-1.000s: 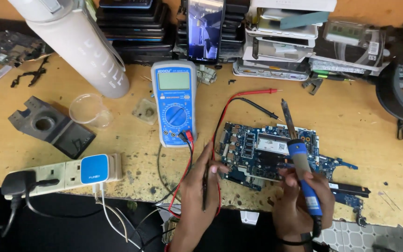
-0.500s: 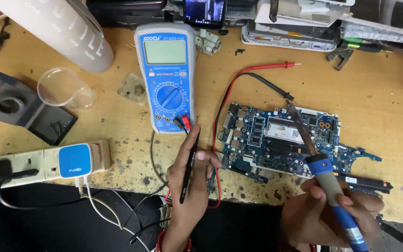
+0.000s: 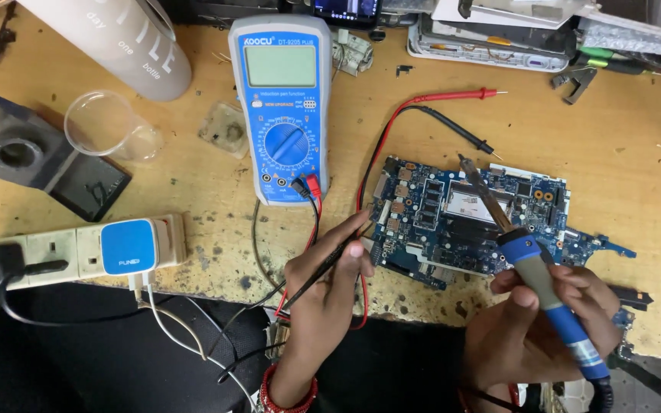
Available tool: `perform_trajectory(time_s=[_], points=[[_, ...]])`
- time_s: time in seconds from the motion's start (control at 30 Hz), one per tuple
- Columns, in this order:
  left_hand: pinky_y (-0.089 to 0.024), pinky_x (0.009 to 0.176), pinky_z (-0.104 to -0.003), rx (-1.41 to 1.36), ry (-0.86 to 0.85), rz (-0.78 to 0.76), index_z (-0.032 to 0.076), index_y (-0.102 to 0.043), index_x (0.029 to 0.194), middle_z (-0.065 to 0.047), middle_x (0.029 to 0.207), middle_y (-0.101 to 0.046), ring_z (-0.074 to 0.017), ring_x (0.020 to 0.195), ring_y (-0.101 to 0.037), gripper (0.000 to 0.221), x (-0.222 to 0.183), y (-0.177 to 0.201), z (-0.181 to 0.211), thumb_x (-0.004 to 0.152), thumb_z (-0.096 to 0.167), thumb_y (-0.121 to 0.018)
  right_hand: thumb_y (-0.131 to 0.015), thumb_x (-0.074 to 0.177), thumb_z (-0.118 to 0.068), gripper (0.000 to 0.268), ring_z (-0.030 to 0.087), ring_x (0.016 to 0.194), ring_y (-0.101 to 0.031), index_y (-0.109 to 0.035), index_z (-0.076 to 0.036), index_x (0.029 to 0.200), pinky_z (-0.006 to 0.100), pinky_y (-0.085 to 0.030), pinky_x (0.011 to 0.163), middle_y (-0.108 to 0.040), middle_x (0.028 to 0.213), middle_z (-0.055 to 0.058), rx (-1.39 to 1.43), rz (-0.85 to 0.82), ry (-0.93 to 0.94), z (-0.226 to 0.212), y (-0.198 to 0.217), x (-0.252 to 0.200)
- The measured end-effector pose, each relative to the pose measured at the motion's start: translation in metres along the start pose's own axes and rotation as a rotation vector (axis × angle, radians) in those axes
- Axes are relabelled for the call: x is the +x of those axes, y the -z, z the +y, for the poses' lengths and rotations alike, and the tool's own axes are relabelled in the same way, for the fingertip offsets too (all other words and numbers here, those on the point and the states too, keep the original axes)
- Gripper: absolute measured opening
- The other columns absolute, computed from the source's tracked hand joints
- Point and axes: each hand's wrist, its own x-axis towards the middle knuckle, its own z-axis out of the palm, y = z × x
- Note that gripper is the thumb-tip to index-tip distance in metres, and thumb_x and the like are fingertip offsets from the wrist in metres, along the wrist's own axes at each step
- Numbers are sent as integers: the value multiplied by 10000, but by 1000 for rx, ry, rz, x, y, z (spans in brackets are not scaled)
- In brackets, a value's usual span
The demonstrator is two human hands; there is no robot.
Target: Soldering components on a laptop motherboard using a soldering iron and a multimeter probe for diagnostics.
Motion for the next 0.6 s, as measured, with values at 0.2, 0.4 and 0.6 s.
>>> perform_trajectory(time_s=[0.2, 0.4, 0.6], points=[[-477, 567, -263, 134, -108, 34, 3, -690, 1272, -61, 829, -714, -108, 619, -584, 332, 4, -3, 2, 1055, 220, -563, -703, 1039, -285, 299, 259, 1020, -518, -505, -128, 1198, 351, -521, 599, -485, 1176, 187, 20, 29, 14, 0, -7, 2], [-545, 663, -312, 195, -175, 85, 9, -716, 1186, -89, 907, -687, -196, 791, -699, 320, 6, -7, 7, 1057, 250, -549, -716, 1034, -238, 254, 232, 1043, -551, -534, -110, 1155, 308, -540, 635, -514, 1175, 170, 53, 28, -12, -3, -5, 3], [-495, 646, -292, 230, -173, -17, 37, -728, 1201, -74, 999, -672, -153, 733, -594, 245, 8, 0, 19, 1026, 168, -615, -690, 1046, -221, 247, 251, 1026, -570, -538, -69, 1167, 307, -576, 640, -514, 1189, 179, 90, 15, 3, 0, -1, 2]])
